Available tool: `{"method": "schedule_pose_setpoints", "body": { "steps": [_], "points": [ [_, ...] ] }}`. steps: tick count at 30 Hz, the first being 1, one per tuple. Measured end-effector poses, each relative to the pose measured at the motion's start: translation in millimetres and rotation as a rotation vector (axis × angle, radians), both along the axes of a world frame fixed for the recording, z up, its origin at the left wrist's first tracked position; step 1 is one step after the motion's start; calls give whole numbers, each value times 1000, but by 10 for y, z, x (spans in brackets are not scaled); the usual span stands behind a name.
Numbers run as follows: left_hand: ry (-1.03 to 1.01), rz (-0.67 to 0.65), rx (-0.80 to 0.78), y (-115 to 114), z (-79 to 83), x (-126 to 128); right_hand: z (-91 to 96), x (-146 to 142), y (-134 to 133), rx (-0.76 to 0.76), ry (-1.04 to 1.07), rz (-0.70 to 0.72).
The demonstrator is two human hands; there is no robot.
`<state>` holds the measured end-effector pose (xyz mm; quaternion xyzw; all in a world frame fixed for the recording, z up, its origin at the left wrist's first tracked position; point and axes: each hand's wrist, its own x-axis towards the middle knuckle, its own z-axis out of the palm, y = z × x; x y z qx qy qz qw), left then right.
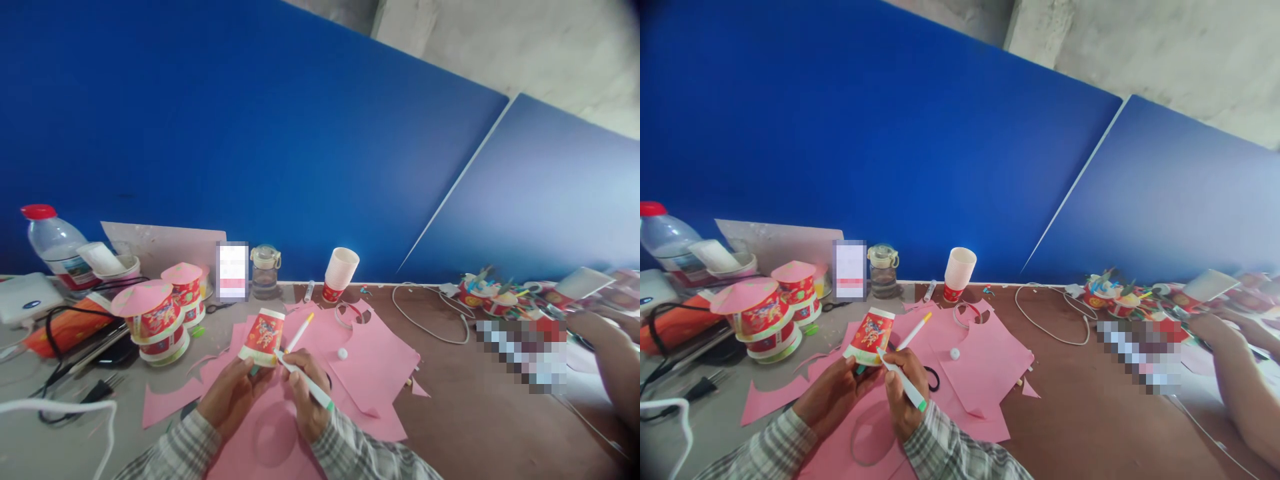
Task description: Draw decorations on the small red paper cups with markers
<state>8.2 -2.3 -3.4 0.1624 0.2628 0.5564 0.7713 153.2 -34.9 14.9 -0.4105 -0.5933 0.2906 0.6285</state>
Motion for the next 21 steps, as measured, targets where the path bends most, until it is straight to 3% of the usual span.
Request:
{"method": "schedule_pose_setpoints", "body": {
  "steps": [21],
  "points": [
    [7,18,2,1,5,14,68,-23,-7,60,-49,-3]
  ]
}}
